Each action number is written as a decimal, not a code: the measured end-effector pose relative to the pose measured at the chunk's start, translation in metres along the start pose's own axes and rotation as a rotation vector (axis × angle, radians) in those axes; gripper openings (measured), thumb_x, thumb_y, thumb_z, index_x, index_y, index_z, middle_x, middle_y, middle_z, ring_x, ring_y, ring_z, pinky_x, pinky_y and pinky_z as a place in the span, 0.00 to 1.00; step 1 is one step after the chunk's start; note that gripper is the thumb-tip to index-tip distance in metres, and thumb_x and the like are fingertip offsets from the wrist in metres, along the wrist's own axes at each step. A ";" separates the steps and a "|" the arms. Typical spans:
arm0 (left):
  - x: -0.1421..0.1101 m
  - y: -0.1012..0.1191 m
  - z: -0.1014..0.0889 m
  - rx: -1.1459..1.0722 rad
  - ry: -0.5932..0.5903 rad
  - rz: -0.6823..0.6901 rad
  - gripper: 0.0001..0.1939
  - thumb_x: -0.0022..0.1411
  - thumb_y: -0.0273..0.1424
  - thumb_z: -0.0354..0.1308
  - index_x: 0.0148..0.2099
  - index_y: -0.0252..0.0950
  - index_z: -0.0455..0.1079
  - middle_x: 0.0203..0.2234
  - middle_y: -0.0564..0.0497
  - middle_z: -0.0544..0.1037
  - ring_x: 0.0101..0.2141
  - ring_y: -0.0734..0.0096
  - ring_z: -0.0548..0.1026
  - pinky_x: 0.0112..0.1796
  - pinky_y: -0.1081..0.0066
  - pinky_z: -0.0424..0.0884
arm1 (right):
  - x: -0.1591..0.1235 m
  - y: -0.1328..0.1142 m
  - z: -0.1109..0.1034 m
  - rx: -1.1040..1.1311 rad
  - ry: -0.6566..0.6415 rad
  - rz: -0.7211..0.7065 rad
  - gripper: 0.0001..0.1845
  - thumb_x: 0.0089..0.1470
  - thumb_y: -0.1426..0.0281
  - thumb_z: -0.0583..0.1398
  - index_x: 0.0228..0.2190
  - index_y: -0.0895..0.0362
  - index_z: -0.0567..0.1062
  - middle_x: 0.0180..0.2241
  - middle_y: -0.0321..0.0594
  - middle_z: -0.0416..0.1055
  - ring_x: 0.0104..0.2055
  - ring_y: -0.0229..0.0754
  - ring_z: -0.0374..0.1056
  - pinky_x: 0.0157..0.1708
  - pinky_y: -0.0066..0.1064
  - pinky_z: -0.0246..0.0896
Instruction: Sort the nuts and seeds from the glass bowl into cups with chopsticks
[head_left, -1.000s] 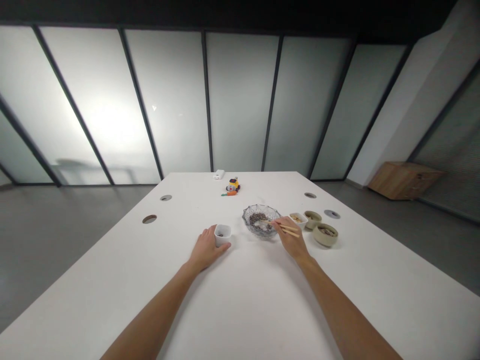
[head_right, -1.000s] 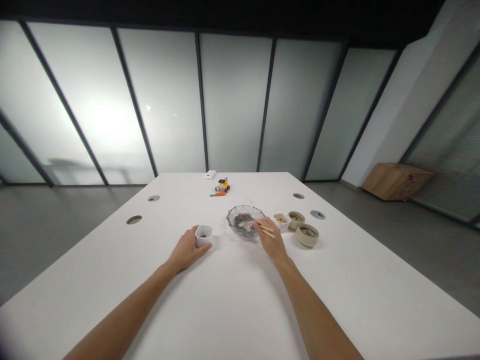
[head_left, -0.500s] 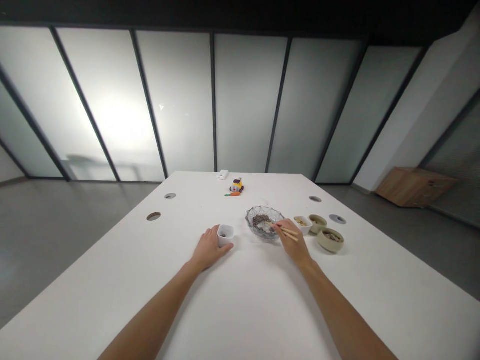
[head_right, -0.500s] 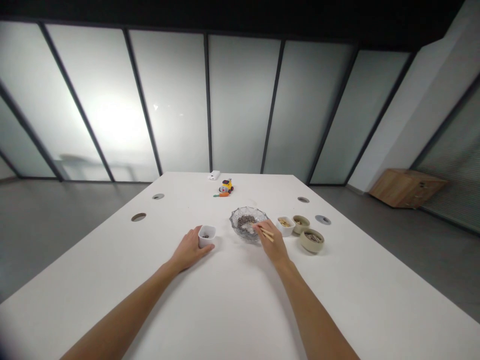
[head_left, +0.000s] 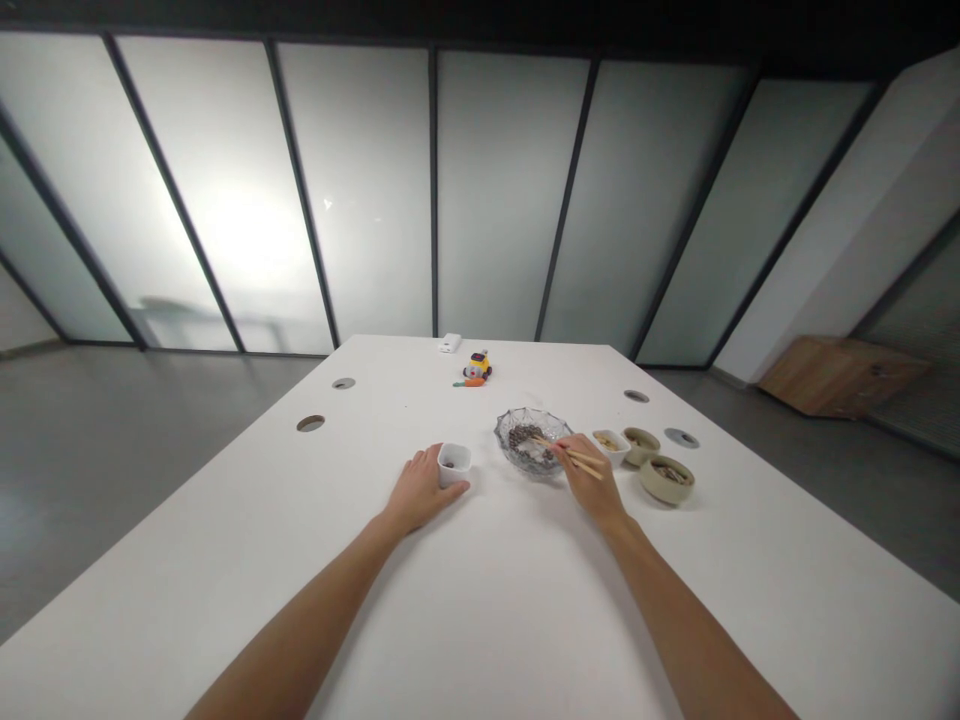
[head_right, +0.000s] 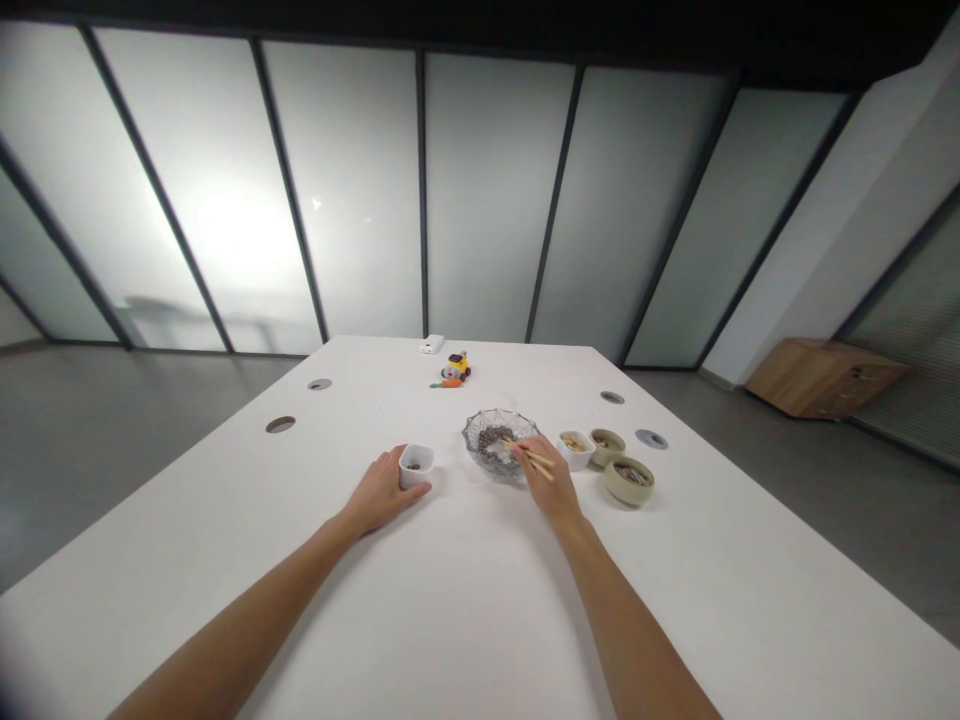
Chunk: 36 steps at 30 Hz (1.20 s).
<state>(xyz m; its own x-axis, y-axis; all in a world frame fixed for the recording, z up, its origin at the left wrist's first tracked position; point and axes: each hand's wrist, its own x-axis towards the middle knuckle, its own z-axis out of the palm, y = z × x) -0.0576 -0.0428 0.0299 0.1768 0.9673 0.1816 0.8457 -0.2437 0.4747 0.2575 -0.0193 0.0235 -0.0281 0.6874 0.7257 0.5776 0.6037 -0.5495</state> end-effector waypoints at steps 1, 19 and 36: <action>0.000 0.001 0.000 0.001 -0.001 0.000 0.26 0.63 0.44 0.64 0.58 0.39 0.66 0.52 0.43 0.78 0.53 0.50 0.75 0.52 0.60 0.69 | 0.000 0.000 0.000 0.003 -0.009 0.003 0.22 0.68 0.51 0.57 0.33 0.53 0.79 0.33 0.42 0.76 0.35 0.46 0.71 0.37 0.37 0.69; 0.003 0.009 0.001 0.033 -0.018 -0.021 0.25 0.64 0.45 0.63 0.57 0.39 0.66 0.52 0.43 0.78 0.54 0.50 0.75 0.52 0.60 0.68 | 0.011 -0.017 -0.007 -0.029 0.241 0.107 0.24 0.64 0.47 0.59 0.30 0.53 0.79 0.30 0.43 0.78 0.35 0.49 0.74 0.41 0.44 0.72; 0.020 0.047 0.028 0.032 -0.034 -0.013 0.28 0.64 0.50 0.61 0.58 0.38 0.66 0.53 0.41 0.78 0.56 0.48 0.74 0.55 0.58 0.67 | 0.008 -0.024 -0.021 -0.112 0.312 0.112 0.24 0.66 0.48 0.56 0.33 0.53 0.78 0.31 0.43 0.78 0.35 0.48 0.72 0.37 0.40 0.68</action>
<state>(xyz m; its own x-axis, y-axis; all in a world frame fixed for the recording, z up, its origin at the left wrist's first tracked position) -0.0002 -0.0326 0.0315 0.1821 0.9724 0.1458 0.8635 -0.2291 0.4494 0.2606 -0.0366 0.0517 0.2813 0.5802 0.7643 0.6492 0.4715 -0.5968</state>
